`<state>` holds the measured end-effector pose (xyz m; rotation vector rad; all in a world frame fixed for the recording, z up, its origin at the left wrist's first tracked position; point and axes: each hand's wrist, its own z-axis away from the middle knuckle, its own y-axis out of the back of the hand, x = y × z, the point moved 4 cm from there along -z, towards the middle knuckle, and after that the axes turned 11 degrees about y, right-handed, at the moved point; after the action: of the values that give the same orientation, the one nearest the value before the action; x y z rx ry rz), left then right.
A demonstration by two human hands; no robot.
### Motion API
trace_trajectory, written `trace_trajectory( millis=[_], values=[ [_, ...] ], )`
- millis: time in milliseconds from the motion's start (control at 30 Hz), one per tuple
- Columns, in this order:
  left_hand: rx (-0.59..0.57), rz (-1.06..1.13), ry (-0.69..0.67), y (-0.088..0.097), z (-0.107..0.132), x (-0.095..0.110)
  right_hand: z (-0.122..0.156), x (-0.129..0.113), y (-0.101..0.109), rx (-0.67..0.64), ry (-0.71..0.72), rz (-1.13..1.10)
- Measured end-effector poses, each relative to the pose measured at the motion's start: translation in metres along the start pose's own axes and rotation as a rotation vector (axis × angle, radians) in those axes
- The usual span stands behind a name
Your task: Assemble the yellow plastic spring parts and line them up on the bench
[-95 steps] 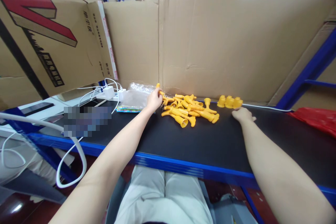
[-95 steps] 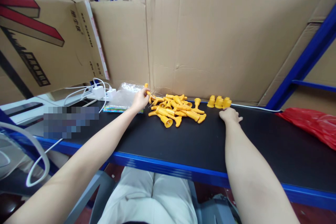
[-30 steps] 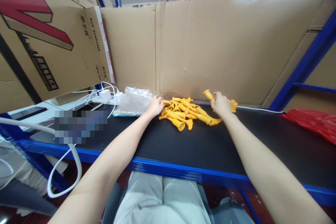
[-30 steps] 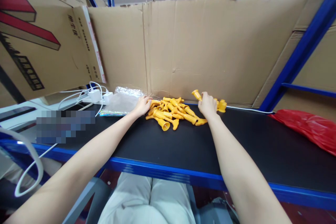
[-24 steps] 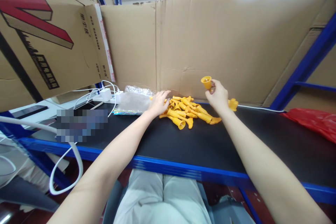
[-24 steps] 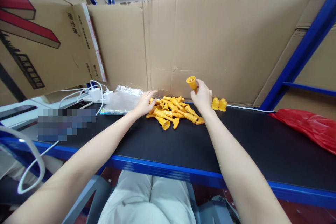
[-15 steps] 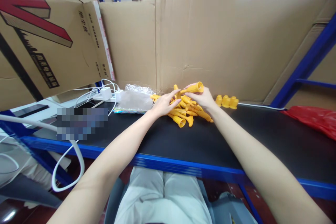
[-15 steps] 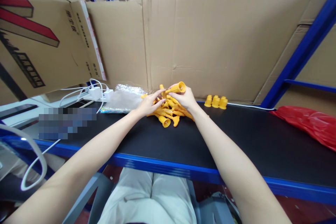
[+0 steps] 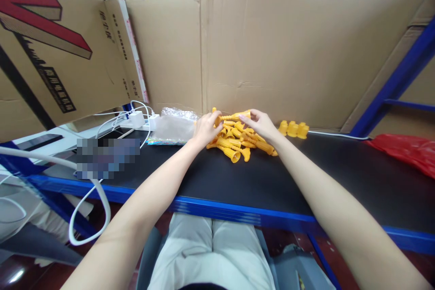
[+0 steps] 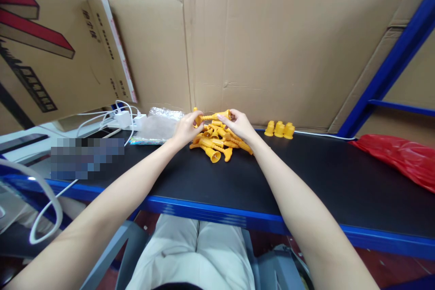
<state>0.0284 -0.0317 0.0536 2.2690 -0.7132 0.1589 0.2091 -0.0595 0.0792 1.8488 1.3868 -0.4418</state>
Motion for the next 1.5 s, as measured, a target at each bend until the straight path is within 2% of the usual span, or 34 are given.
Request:
trace_trajectory(
  millis=[233,500,600,667,833,933,1033,1167,1267,1367,1500],
  values=[
    [-0.017,-0.064,0.007,0.004,-0.001,-0.001,-0.003,0.013,0.0,-0.095,-0.057,-0.04],
    [-0.063,-0.082,-0.061,0.003,-0.002,0.002,-0.003,0.015,0.005,-0.195,-0.018,0.042],
    [-0.071,-0.139,-0.112,0.003,-0.001,0.004,-0.002,0.013,0.006,-0.311,0.045,0.182],
    [-0.085,-0.177,-0.162,0.001,0.0,0.007,-0.001,0.012,0.004,-0.374,0.103,0.35],
    [-0.141,-0.197,-0.227,-0.002,0.004,0.016,0.0,0.009,-0.002,-0.421,0.196,0.775],
    [-0.157,-0.149,-0.188,-0.003,0.004,0.016,0.001,0.006,-0.006,-0.391,0.29,0.897],
    [-0.206,-0.058,-0.083,-0.005,0.002,0.013,0.003,0.001,-0.01,-0.357,0.381,1.023],
    [-0.388,0.114,0.137,-0.016,0.001,0.007,0.006,-0.009,-0.014,-0.281,0.524,1.173],
    [-0.486,0.229,0.228,-0.02,0.001,0.005,0.007,-0.012,-0.015,-0.217,0.614,1.221],
    [-0.448,0.223,0.241,-0.017,0.0,0.003,0.007,-0.007,-0.013,-0.233,0.618,1.223],
    [-0.345,0.092,0.179,-0.01,0.0,0.002,0.006,0.004,-0.007,-0.246,0.563,1.197]
  ],
)
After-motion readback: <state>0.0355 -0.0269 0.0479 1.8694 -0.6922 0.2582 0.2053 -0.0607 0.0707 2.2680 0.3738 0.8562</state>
